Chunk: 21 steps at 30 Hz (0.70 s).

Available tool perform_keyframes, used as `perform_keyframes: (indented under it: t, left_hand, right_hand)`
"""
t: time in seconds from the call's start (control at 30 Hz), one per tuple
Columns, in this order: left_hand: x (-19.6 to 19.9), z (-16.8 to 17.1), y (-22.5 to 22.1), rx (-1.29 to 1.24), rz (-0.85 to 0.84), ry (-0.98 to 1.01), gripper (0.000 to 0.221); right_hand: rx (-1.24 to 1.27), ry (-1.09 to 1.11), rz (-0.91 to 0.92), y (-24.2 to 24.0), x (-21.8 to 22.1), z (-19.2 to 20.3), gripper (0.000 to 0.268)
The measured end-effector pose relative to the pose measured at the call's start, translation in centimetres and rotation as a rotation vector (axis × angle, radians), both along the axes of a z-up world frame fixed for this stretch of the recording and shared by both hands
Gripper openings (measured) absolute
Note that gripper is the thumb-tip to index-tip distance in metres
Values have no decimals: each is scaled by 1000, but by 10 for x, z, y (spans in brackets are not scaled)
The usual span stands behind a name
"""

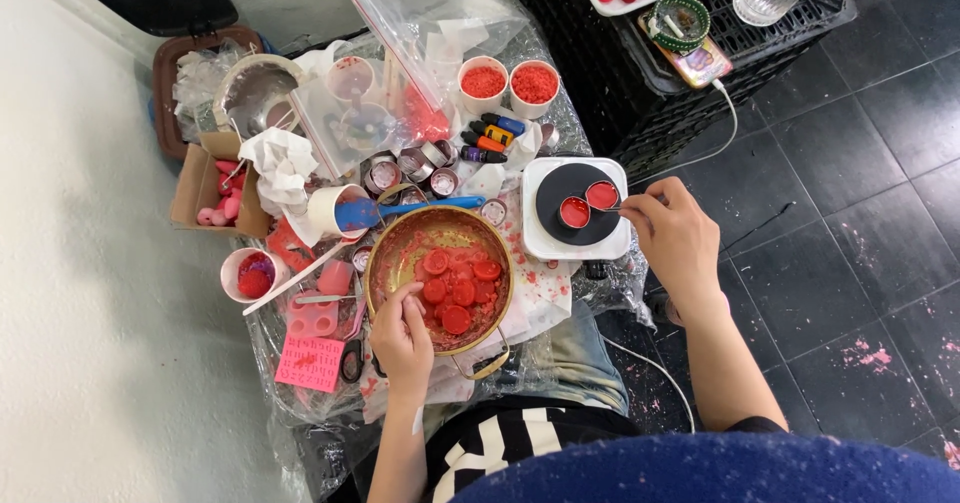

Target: The recorder picks up small red wax decorations from a bowl and places them onto a white surface for inspection.

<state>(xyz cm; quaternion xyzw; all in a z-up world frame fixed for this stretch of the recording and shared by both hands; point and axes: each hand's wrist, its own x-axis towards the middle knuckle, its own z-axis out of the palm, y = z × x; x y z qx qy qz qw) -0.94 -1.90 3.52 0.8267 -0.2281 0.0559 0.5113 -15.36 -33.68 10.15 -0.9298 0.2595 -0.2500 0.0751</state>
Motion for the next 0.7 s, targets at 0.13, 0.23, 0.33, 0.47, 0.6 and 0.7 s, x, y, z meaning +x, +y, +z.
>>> perform_keyframes:
  t: [0.13, 0.23, 0.33, 0.47, 0.6, 0.7]
  left_hand:
    - [0, 1, 0, 14, 6, -15, 20]
    - [0, 0, -1, 30, 8, -32, 20]
    - [0, 0, -1, 36, 15, -27, 20]
    - [0, -1, -1, 32, 10, -32, 20]
    - [0, -2, -2, -9, 19, -9, 19]
    - [-2, 0, -1, -23, 22, 1, 20]
  right_hand:
    - [5, 12, -1, 1, -2, 3, 11]
    - [4, 20, -1, 0, -3, 5, 10]
    - [-7, 26, -6, -1, -5, 7, 10]
    - [-21, 21, -8, 2, -5, 21, 10]
    - [-29, -13, 8, 15, 1, 42, 10]
    - [-16, -46, 74, 31, 9, 51, 11]
